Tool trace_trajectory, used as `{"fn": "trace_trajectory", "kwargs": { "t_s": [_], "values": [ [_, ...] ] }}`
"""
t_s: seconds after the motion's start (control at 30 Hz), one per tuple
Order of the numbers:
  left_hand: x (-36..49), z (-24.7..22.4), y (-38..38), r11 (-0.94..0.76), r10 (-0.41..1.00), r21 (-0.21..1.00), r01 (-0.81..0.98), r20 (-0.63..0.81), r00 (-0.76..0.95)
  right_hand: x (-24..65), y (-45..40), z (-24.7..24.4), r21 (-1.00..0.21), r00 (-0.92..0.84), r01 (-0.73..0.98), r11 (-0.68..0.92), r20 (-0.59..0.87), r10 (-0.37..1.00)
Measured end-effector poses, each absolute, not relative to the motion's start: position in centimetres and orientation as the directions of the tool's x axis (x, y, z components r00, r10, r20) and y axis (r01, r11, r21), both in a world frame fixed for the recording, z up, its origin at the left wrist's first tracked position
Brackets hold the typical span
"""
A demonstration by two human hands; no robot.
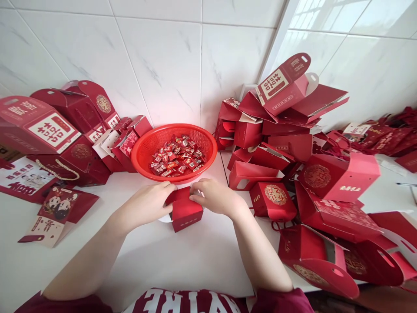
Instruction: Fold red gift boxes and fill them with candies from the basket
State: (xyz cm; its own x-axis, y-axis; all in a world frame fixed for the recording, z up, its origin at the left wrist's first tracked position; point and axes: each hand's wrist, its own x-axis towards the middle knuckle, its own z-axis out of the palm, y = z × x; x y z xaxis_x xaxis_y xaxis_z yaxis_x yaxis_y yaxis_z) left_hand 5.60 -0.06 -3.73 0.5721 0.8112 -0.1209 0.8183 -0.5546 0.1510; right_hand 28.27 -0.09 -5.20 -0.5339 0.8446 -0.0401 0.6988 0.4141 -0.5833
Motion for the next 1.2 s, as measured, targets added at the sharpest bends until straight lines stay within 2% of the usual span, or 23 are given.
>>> {"fn": "trace_trajectory", "kwargs": {
  "t_s": [0.13, 0.23, 0.3, 0.37, 0.5, 0.67, 0.8, 0.9, 0.97, 1.1, 1.2],
  "values": [
    [4.7, -3.6, 0.9, -0.547, 0.792, 0.297, 0.782, -0.118, 0.599, 29.4, 0.0, -4.6, -0.618, -0.530, 0.616, 0.489, 0.134, 0.837],
    [4.1, -3.0, 1.5, -0.513, 0.814, 0.374, 0.772, -0.071, 0.576, 28.7, -0.5, -4.3, -0.603, -0.594, 0.487, 0.631, 0.300, 0.746],
    [3.7, -2.4, 1.6, -0.479, 0.841, 0.417, 0.772, -0.032, 0.539, 27.6, -0.9, -4.3, -0.569, -0.650, 0.423, 0.705, 0.352, 0.674],
    [3.3, -1.8, 1.6, -0.457, 0.857, 0.446, 0.769, -0.008, 0.515, 26.6, -1.2, -4.5, -0.508, -0.682, 0.429, 0.747, 0.360, 0.636],
    [2.6, -1.3, 1.8, -0.443, 0.870, 0.447, 0.777, 0.006, 0.493, 25.5, -1.3, -5.0, -0.411, -0.668, 0.557, 0.721, 0.294, 0.683],
    [2.3, -1.6, 2.3, -0.423, 0.887, 0.416, 0.805, 0.008, 0.461, 25.7, -1.3, -5.8, -0.405, -0.709, 0.582, 0.705, 0.172, 0.684],
    [2.1, -1.6, 2.6, -0.395, 0.895, 0.434, 0.809, -0.015, 0.446, 25.5, -1.5, -5.7, -0.428, -0.723, 0.555, 0.713, 0.175, 0.668],
    [1.7, -1.8, 2.6, -0.369, 0.896, 0.484, 0.793, -0.041, 0.442, 25.5, -1.8, -5.4, -0.378, -0.743, 0.540, 0.752, 0.206, 0.637],
    [1.5, -1.9, 2.5, -0.369, 0.896, 0.451, 0.813, -0.060, 0.440, 25.6, -2.2, -5.0, -0.349, -0.763, 0.522, 0.778, 0.217, 0.609],
    [1.6, -2.0, 1.7, -0.406, 0.887, 0.270, 0.873, -0.113, 0.448, 25.8, -3.4, -4.1, -0.343, -0.851, 0.427, 0.837, 0.162, 0.500],
    [2.2, -2.1, 1.1, -0.447, 0.889, 0.149, 0.882, -0.033, 0.456, 25.8, -4.3, -3.5, -0.319, -0.873, 0.403, 0.858, 0.149, 0.465]
  ]
}}
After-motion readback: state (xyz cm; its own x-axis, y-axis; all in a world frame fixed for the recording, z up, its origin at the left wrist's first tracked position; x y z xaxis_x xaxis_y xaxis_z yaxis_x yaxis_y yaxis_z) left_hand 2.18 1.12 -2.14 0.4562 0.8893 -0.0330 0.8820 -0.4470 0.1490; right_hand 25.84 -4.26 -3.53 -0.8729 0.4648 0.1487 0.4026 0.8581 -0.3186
